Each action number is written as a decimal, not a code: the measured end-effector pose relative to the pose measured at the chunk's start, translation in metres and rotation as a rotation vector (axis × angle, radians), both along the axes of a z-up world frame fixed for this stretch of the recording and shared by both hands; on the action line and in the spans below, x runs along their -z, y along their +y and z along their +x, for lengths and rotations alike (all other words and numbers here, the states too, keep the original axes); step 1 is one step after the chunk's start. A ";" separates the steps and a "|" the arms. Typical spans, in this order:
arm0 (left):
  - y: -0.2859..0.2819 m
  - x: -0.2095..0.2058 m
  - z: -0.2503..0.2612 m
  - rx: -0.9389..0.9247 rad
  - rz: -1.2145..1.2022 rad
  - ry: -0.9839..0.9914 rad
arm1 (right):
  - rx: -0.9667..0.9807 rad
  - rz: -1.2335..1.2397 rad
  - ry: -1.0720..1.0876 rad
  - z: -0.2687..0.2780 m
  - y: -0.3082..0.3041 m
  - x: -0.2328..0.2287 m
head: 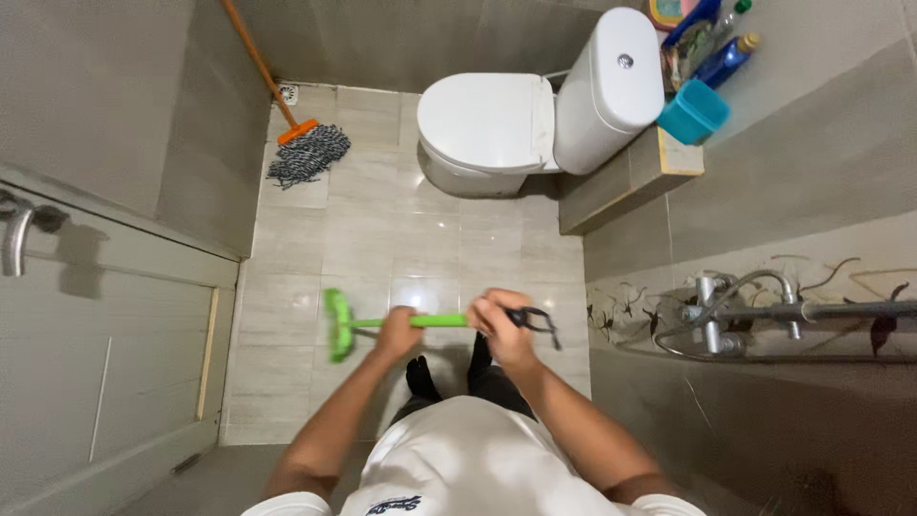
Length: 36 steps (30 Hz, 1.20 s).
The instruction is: The person uses a green squeegee to push water across the tiled bathroom floor toward a drain, while holding a pair of glasses in their other hand.
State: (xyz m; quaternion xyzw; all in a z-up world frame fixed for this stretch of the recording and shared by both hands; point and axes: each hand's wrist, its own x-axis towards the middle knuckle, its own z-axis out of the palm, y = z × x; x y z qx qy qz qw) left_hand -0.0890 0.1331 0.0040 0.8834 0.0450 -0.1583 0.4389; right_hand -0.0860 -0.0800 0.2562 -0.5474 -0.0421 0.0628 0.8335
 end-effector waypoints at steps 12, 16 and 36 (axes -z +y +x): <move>-0.022 0.025 0.036 0.012 0.194 0.102 | -0.165 -0.149 -0.127 0.029 -0.015 0.052; -0.100 0.029 0.057 0.011 0.077 0.015 | -0.024 -0.378 -0.100 0.044 -0.063 0.021; -0.177 0.014 0.110 0.101 0.223 0.231 | -0.160 0.005 -0.092 0.086 -0.179 0.003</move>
